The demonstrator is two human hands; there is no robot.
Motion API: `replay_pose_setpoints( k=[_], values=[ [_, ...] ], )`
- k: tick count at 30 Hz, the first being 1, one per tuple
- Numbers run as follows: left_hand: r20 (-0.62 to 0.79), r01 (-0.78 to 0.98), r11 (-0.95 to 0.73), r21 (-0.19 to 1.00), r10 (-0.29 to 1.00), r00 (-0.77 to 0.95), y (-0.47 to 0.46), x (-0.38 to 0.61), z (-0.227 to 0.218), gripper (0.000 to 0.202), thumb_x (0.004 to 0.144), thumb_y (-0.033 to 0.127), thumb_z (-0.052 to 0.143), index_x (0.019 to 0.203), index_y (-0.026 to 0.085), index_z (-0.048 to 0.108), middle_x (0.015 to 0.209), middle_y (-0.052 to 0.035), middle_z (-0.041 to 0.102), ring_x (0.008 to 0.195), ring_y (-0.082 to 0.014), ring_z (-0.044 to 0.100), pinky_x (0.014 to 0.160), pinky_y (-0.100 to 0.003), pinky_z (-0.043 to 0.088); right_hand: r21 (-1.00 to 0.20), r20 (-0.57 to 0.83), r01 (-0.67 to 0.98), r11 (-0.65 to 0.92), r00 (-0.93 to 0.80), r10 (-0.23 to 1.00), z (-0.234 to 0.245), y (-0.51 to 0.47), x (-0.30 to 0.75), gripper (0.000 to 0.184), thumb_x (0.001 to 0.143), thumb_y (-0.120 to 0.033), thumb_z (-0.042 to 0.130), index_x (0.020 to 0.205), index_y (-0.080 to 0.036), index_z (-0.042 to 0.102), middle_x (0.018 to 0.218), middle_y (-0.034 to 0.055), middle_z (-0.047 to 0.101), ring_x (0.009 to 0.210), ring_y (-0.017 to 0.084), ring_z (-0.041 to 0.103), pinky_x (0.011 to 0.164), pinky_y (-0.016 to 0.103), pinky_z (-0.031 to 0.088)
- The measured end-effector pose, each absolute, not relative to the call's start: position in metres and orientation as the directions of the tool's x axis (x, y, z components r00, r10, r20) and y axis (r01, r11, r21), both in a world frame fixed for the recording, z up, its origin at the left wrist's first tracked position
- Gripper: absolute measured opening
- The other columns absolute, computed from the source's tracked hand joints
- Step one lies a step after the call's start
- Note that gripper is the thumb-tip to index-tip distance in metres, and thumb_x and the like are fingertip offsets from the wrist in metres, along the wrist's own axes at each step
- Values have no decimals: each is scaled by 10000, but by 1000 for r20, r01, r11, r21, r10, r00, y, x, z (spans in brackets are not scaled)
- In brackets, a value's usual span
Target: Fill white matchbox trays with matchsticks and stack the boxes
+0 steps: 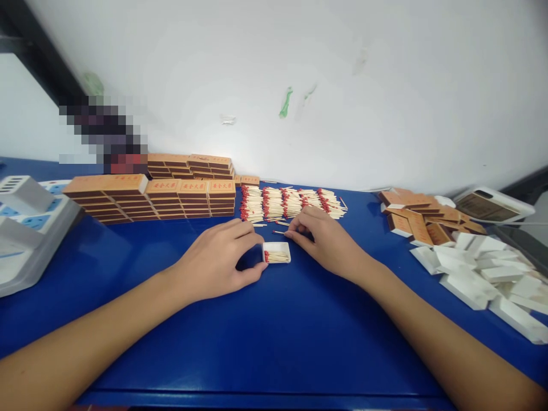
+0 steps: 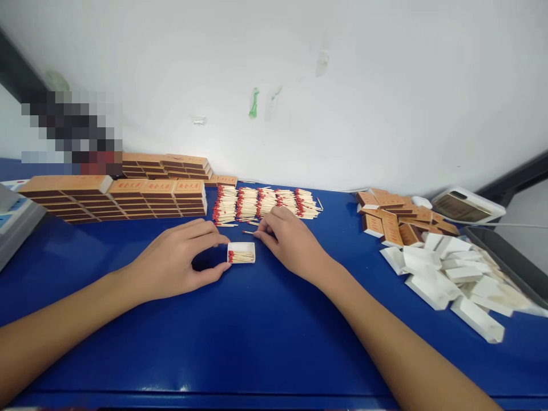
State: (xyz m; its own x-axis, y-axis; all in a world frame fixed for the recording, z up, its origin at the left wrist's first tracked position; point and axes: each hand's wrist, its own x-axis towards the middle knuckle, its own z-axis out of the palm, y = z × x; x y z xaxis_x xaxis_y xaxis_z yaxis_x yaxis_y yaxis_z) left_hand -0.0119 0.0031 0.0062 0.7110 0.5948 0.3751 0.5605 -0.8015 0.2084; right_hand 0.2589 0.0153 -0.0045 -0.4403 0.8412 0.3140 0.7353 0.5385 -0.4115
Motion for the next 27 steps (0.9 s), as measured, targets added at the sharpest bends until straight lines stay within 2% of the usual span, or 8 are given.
replay_pose_setpoints(
  k=[5,9,13,17,23,27],
  values=[
    [376,586,-787,194,611,696,3,-11,6,230,980,368,649,1096,185,724,986,-62,691,936,-230,658,819,-367,543,-500,308,656,565,-476,824,10,2,253,119,1051,-278,616,948,-223,638,925,52,616,868,214,568,761,356,466],
    [370,585,-785,204,616,696,3,-11,6,229,977,367,650,1078,176,727,974,-57,681,932,-231,653,809,-370,540,-502,263,629,594,-543,798,13,-8,246,93,1037,-244,630,950,-220,652,922,47,616,863,203,576,741,337,461],
    [367,575,-791,209,608,704,2,-11,7,230,978,359,650,1087,172,728,986,-64,683,941,-236,656,812,-369,540,-534,310,630,564,-474,824,9,-5,247,82,1022,-243,646,947,-224,672,858,25,608,786,184,570,706,324,457],
    [383,557,-803,214,593,708,2,-11,8,223,983,351,652,1108,181,722,996,-66,693,949,-231,661,824,-354,542,-473,383,712,519,-364,849,-1,10,256,50,1015,-252,647,989,-219,673,900,45,616,815,204,579,740,353,471],
    [383,558,-802,214,594,707,2,-11,8,220,978,348,655,1101,181,729,991,-63,692,938,-229,665,801,-355,544,-423,329,754,503,-390,860,-13,24,261,134,1020,-244,610,891,-209,622,906,69,614,858,233,569,745,372,466],
    [385,561,-799,216,598,703,3,-12,7,226,972,344,663,1098,173,736,999,-62,695,940,-228,666,808,-362,550,-405,351,763,503,-378,856,-12,23,259,62,1015,-228,622,956,-210,618,956,74,621,879,232,571,775,377,469]
  ],
)
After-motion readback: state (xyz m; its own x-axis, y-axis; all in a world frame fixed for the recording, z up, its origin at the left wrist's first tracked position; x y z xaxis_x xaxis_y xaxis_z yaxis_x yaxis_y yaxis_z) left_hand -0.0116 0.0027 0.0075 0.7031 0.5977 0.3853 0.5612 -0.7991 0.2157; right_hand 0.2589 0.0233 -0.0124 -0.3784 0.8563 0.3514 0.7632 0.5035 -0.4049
